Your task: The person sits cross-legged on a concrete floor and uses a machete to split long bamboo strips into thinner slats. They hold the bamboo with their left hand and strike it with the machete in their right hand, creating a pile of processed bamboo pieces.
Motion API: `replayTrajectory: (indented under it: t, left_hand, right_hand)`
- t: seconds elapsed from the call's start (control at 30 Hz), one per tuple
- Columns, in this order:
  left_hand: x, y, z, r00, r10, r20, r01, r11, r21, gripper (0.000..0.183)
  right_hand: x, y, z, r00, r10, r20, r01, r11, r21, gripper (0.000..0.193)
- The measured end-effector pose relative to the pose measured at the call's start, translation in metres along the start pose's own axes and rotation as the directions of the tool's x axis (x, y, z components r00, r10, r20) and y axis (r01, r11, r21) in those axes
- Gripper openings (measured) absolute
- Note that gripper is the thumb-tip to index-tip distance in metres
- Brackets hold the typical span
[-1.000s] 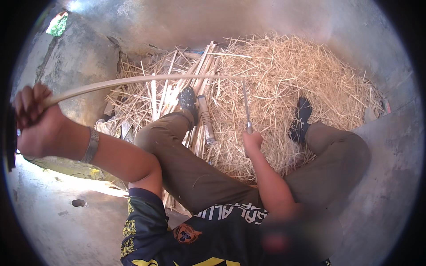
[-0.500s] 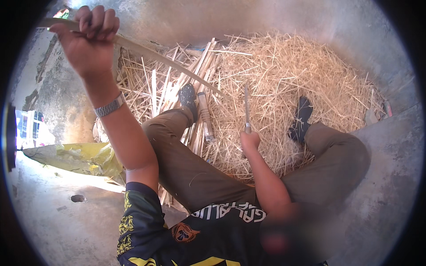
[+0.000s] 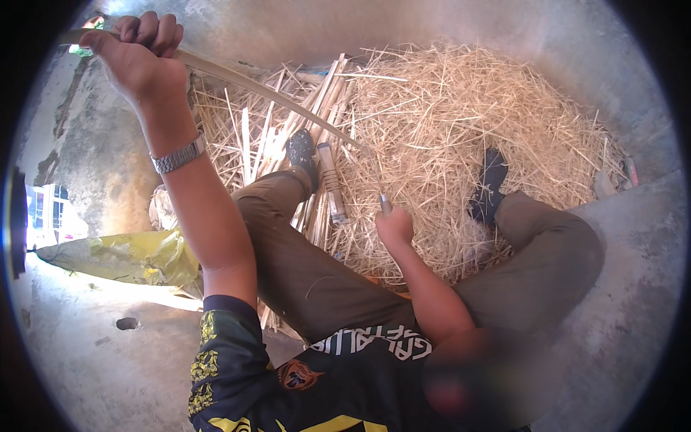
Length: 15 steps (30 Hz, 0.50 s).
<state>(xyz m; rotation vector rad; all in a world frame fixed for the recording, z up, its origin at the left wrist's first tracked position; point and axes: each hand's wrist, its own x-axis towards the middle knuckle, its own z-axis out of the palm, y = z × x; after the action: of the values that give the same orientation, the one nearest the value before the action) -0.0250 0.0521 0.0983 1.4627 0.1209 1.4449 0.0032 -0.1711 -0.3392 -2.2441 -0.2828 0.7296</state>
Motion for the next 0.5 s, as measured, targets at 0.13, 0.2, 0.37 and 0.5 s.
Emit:
replayTrajectory:
  t: [0.13,0.2,0.37,0.5]
  left_hand:
    - [-0.017,0.000,0.012,0.992,0.125,0.036,-0.123,0.991,-0.048,0.056]
    - [-0.019,-0.001,0.017,0.988,0.156,-0.009,-0.157,0.986,-0.049,0.054]
    - [-0.007,-0.005,0.015,0.989,0.108,-0.101,-0.114,0.992,-0.056,0.056]
    - [-0.003,-0.007,0.008,0.993,-0.088,0.076,0.108,0.933,-0.343,0.054]
  right_hand:
    - [-0.012,-0.045,-0.032,0.984,-0.157,-0.090,0.174,0.953,0.246,0.028]
    - [-0.018,-0.062,-0.042,0.973,-0.200,-0.119,0.231,0.888,0.397,0.025]
    - [-0.025,-0.051,-0.032,0.961,-0.260,-0.089,0.274,0.867,0.415,0.026]
    - [-0.015,-0.011,-0.004,0.986,-0.038,0.161,0.025,0.997,0.080,0.029]
